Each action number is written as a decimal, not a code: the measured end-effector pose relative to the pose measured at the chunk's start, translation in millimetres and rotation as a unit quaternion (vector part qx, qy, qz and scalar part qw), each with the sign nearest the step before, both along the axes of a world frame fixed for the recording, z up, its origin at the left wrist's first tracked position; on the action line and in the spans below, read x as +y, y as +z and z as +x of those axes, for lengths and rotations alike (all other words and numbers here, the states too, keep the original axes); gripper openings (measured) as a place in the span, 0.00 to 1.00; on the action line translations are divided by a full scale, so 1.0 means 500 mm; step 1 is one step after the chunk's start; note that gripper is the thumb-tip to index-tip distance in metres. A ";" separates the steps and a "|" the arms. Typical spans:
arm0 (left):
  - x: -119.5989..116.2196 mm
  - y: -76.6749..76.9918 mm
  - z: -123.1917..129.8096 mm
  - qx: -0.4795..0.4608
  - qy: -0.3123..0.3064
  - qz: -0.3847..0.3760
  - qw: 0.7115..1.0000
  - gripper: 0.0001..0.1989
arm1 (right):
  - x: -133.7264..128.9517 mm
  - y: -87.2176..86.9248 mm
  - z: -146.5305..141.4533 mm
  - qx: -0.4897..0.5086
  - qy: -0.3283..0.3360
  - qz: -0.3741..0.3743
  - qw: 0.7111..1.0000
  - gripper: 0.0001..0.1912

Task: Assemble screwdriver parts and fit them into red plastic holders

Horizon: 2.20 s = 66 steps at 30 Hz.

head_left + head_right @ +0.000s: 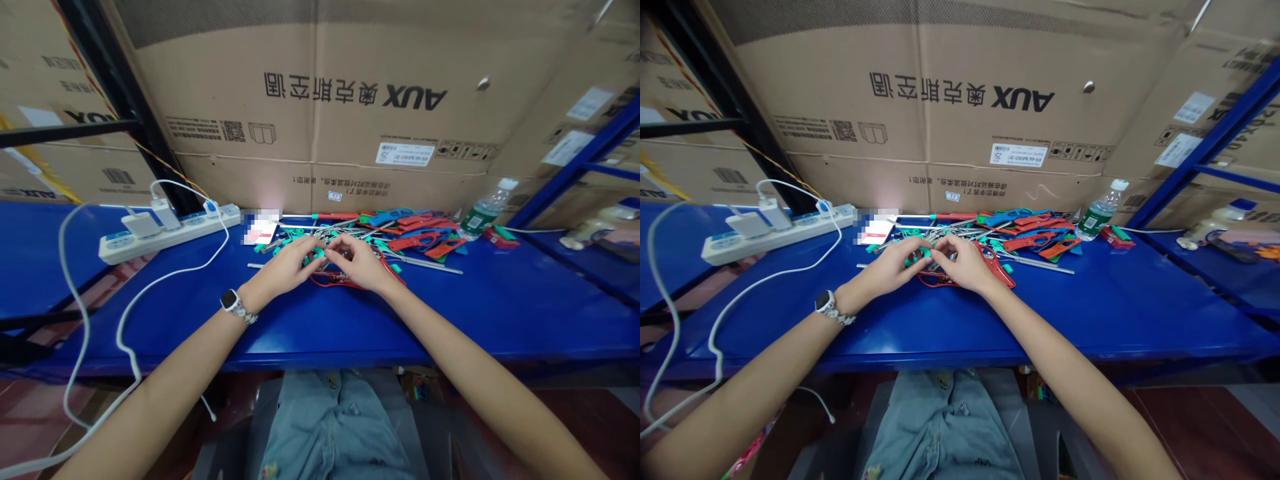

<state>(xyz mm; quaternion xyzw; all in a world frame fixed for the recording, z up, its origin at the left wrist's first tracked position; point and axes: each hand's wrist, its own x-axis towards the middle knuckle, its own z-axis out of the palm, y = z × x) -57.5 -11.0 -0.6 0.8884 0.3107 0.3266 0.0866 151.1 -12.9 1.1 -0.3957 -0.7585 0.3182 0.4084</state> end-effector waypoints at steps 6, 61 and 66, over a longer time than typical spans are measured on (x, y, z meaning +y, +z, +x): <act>0.008 -0.008 -0.020 0.021 -0.065 -0.068 0.995 0.12 | -0.037 0.006 0.046 -0.203 0.029 0.104 0.973 0.02; 0.018 -0.009 -0.010 0.122 -0.068 -0.083 0.987 0.12 | -0.040 -0.039 0.068 -0.277 0.019 0.229 0.933 0.10; 0.021 -0.003 -0.023 0.078 -0.062 -0.151 0.984 0.10 | -0.040 -0.043 0.069 -0.279 0.018 0.248 0.928 0.10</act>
